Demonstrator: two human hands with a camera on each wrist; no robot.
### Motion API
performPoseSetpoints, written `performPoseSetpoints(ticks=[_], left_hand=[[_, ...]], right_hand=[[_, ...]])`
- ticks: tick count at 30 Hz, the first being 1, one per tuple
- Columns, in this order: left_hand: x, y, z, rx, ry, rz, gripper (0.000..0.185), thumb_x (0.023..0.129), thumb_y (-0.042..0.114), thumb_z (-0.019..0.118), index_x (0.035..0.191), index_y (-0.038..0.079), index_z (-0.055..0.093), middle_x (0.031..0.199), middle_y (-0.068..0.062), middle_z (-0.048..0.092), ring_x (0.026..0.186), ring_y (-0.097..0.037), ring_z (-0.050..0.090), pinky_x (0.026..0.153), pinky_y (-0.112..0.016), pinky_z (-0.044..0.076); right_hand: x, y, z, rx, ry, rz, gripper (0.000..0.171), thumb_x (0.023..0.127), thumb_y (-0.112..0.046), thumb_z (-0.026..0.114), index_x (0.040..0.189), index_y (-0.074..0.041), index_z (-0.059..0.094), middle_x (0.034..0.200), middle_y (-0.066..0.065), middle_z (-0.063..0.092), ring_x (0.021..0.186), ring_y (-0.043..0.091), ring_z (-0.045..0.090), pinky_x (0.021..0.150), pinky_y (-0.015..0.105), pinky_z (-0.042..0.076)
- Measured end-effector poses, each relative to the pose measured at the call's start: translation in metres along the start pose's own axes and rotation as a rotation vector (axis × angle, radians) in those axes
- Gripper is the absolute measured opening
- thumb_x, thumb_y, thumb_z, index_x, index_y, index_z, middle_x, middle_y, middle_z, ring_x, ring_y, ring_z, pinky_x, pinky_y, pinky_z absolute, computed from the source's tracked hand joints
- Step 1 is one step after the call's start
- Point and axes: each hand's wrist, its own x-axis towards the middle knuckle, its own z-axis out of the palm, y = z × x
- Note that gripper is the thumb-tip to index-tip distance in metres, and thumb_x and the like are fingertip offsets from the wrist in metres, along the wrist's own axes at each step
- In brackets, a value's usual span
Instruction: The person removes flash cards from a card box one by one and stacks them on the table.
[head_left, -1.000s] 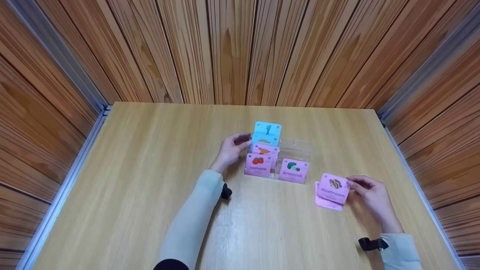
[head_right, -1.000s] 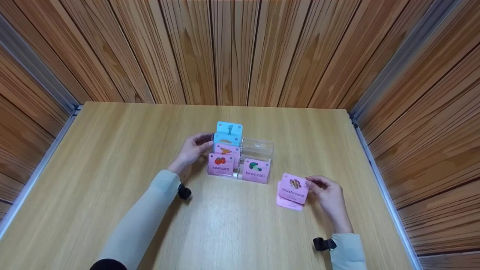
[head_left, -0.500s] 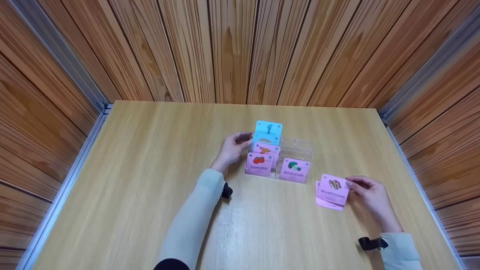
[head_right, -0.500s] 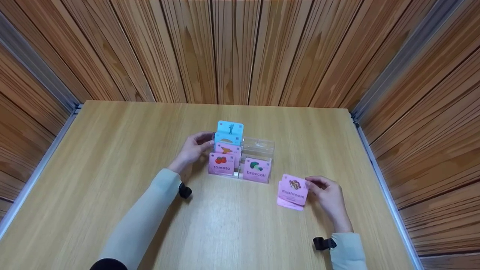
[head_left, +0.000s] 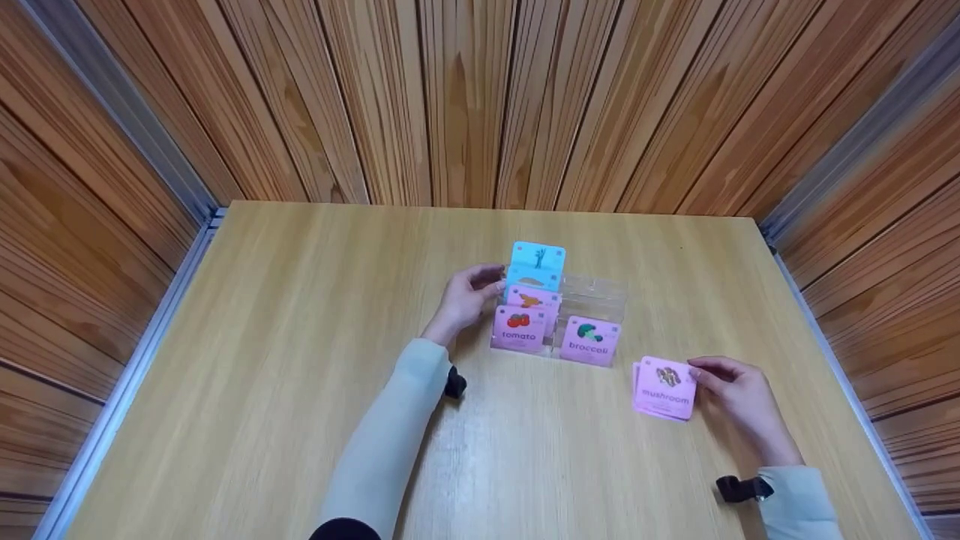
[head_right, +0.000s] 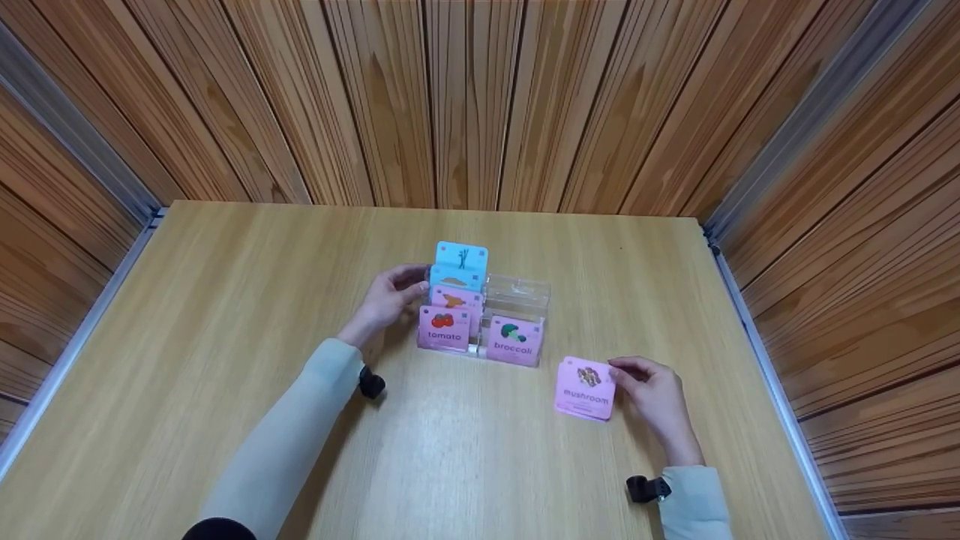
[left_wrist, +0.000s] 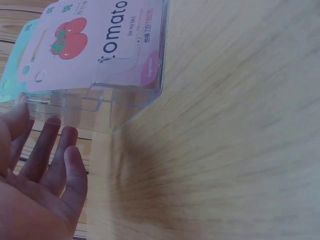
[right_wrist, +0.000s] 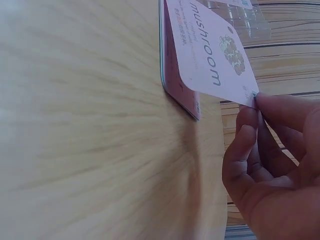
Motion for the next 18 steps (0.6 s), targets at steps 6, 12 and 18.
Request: performPoseSetpoints(ticks=[6,12,18], left_hand=[[-0.0013,0.0007,0.0007,-0.013,0.001,-0.058,0.033,0.095,0.021,0.07,0.126,0.03,0.066,0.12,0.01,0.064,0.115,-0.012,0.057,0.1,-0.033,0.046],[-0.0026,0.0005,-0.0005,-0.023,-0.005,-0.048,0.032,0.095,0.021,0.069,0.125,0.03,0.066,0.119,0.01,0.064,0.114,-0.011,0.057,0.098,-0.033,0.047],[-0.0026,0.0001,-0.0015,-0.031,-0.014,-0.025,0.033,0.096,0.019,0.068,0.127,0.028,0.066,0.119,0.009,0.064,0.113,-0.012,0.058,0.099,-0.033,0.047]], right_hand=[[-0.0013,0.0007,-0.0012,-0.029,-0.022,0.015,0.035,0.098,-0.021,0.066,0.122,0.004,0.066,0.118,0.02,0.065,0.092,0.003,0.058,0.074,0.021,0.053],[-0.0016,-0.0001,-0.0017,-0.031,-0.033,0.013,0.036,0.099,-0.022,0.065,0.124,0.004,0.065,0.122,0.022,0.064,0.095,0.002,0.058,0.076,0.02,0.052],[-0.0022,-0.002,-0.003,-0.042,-0.039,0.039,0.038,0.101,-0.026,0.062,0.127,0.001,0.065,0.126,0.02,0.063,0.101,0.001,0.055,0.08,0.014,0.047]])
